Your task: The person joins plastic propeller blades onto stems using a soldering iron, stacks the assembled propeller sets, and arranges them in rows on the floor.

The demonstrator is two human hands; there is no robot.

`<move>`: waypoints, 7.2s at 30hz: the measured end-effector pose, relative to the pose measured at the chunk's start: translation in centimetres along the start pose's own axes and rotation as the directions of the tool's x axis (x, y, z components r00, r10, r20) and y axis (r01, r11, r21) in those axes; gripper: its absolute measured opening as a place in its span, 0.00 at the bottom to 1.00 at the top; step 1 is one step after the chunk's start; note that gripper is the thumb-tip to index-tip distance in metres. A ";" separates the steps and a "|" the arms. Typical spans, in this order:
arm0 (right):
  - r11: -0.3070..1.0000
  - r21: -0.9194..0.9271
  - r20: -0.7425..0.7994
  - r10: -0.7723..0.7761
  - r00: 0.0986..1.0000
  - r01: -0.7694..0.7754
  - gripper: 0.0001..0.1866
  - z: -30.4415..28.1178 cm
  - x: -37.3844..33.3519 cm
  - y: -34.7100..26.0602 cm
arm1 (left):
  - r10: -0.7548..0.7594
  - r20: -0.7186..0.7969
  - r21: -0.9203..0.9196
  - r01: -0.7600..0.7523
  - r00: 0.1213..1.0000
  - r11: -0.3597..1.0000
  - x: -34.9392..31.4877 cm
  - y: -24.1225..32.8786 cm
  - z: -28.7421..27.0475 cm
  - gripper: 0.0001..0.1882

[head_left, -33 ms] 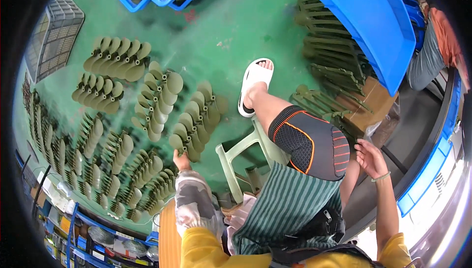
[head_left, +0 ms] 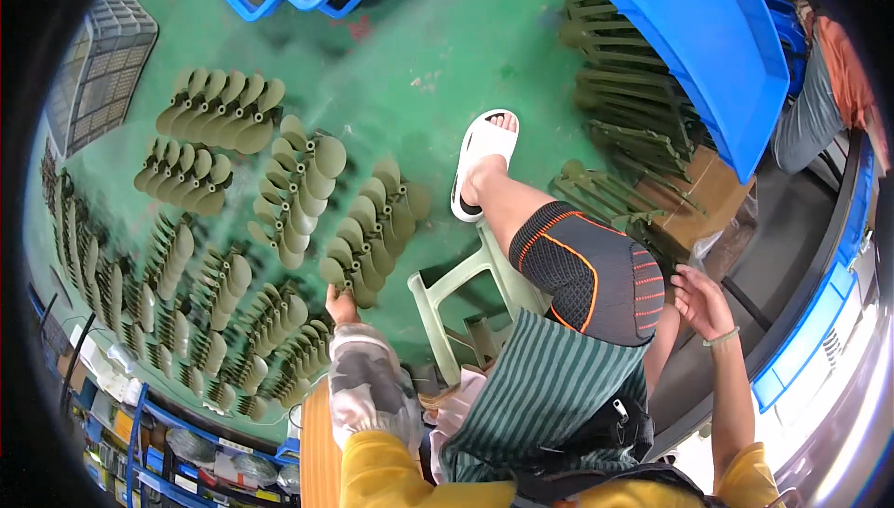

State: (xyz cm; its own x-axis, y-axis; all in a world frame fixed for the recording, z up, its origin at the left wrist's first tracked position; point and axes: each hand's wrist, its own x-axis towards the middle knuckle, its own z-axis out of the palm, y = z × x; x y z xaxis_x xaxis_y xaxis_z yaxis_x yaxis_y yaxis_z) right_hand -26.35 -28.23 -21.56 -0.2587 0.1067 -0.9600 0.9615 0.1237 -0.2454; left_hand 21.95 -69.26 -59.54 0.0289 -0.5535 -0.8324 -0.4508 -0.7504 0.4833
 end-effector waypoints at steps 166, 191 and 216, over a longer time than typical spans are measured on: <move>0.842 0.010 0.598 -0.437 0.671 0.539 0.33 43.2 16.5 -13.4 | 0.380 0.827 0.190 -0.842 0.414 0.505 -13.2 46.6 28.8 0.20; 0.946 0.323 0.547 -0.168 0.820 -0.021 0.19 30.8 12.3 -11.4 | 0.945 0.199 0.819 -0.574 0.261 -0.014 7.6 48.9 45.7 0.25; 0.165 0.793 -0.491 -0.397 0.776 0.586 0.16 -11.4 -23.9 12.7 | 0.103 0.995 -0.084 -0.725 -0.018 0.683 -49.8 33.9 38.6 0.13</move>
State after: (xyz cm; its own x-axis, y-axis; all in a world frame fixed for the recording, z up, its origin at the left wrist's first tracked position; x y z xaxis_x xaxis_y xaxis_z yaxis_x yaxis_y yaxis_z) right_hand -8.98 -17.94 -0.23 -0.6277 0.5178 -0.5813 0.0801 -0.6998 -0.7098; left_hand -29.20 -53.17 -12.21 -0.9342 0.2921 -0.2047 -0.2540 -0.1418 0.9567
